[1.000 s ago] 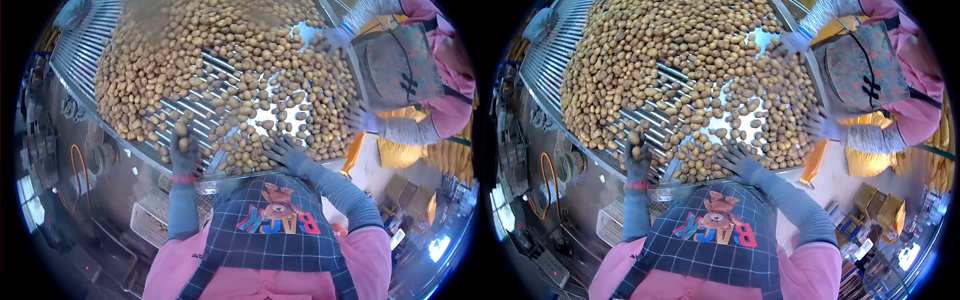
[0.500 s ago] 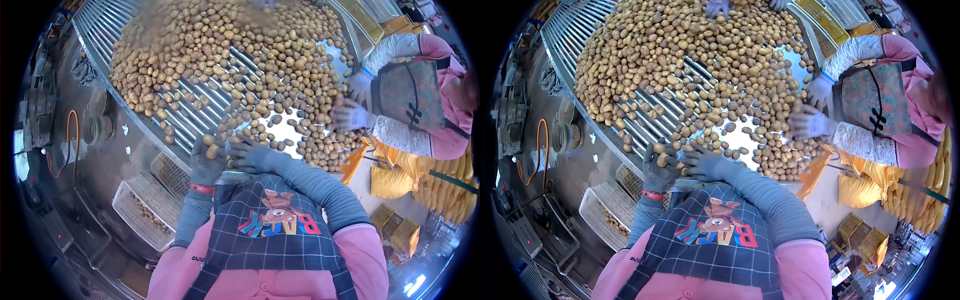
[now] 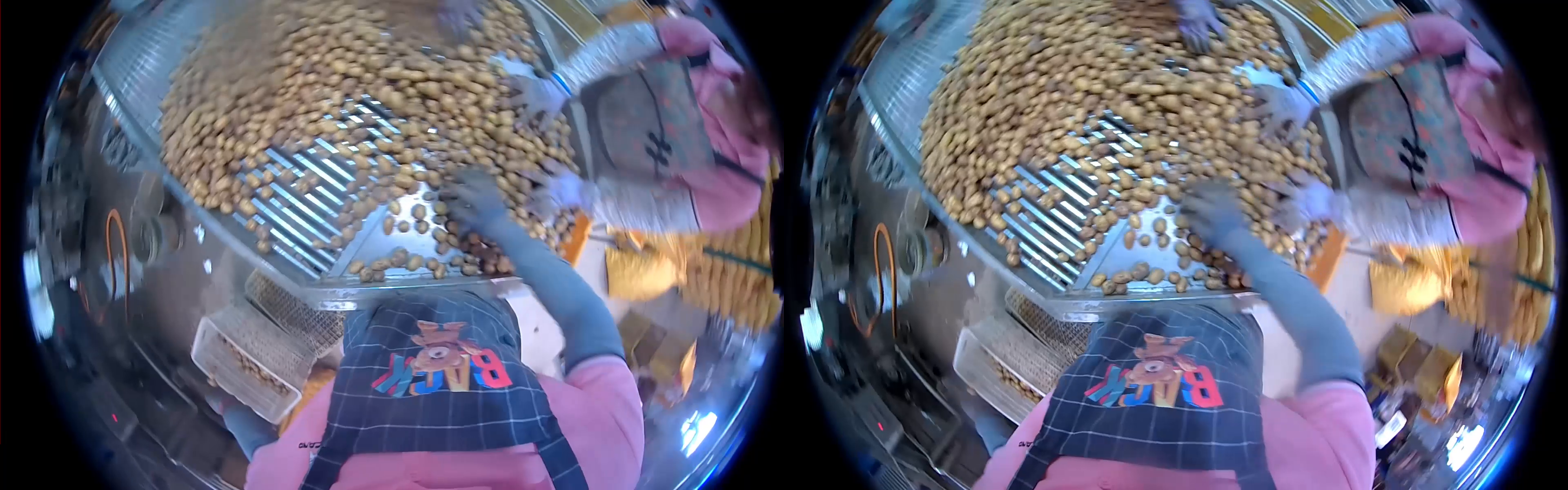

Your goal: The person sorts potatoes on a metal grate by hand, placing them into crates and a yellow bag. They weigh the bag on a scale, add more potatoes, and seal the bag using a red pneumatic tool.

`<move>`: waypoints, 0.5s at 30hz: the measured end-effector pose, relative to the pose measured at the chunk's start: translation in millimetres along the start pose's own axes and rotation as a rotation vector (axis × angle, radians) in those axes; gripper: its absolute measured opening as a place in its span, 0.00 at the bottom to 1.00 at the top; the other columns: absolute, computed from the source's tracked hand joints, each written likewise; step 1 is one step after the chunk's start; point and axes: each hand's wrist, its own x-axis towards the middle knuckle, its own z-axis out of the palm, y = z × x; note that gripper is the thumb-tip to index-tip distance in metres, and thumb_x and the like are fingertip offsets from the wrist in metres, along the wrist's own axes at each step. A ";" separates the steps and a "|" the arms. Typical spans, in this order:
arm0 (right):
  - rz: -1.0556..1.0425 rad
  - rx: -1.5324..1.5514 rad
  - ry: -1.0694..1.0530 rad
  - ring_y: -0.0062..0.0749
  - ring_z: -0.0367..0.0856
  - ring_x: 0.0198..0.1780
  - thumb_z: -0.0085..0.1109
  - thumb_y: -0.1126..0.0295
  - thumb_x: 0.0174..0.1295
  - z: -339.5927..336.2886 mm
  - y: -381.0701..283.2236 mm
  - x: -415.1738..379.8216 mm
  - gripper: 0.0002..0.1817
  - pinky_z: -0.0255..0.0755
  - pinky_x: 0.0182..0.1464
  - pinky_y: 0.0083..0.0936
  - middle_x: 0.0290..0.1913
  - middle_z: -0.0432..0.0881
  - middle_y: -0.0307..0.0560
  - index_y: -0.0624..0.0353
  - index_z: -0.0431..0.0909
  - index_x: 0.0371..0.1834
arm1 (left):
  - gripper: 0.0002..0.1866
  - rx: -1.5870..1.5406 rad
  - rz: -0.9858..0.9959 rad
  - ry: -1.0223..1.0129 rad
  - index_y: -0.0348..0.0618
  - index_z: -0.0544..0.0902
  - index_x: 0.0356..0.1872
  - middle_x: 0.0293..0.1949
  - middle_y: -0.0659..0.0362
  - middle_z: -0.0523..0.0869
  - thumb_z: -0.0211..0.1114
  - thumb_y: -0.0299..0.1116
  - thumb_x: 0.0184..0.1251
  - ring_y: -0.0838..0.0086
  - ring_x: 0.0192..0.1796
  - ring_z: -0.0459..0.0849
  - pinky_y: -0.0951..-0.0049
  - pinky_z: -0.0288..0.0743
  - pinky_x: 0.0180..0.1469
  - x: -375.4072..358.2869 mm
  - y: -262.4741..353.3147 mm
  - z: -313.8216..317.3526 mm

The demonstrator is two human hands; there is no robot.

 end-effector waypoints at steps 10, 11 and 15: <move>-0.537 0.028 -0.447 0.43 0.54 0.76 0.57 0.51 0.61 139.7 -119.5 13.5 0.13 0.40 0.76 0.59 0.70 0.69 0.48 0.40 0.87 0.41 | 0.34 0.484 0.672 0.245 0.39 0.65 0.71 0.69 0.43 0.66 0.64 0.42 0.68 0.52 0.68 0.70 0.57 0.65 0.69 -46.9 216.5 288.3; -0.505 0.054 -0.421 0.43 0.54 0.77 0.56 0.51 0.61 143.5 -90.7 -16.2 0.13 0.41 0.76 0.58 0.70 0.68 0.47 0.39 0.85 0.42 | 0.34 0.358 0.791 0.130 0.40 0.65 0.71 0.69 0.42 0.66 0.65 0.41 0.68 0.52 0.70 0.68 0.56 0.63 0.70 -74.2 263.8 297.7; -0.206 -0.083 -0.400 0.40 0.57 0.76 0.55 0.55 0.64 49.5 -27.3 -102.9 0.15 0.44 0.76 0.54 0.71 0.66 0.41 0.36 0.78 0.53 | 0.33 0.093 1.092 -0.078 0.42 0.68 0.69 0.70 0.40 0.64 0.68 0.35 0.64 0.51 0.72 0.64 0.56 0.61 0.71 -82.2 356.3 346.6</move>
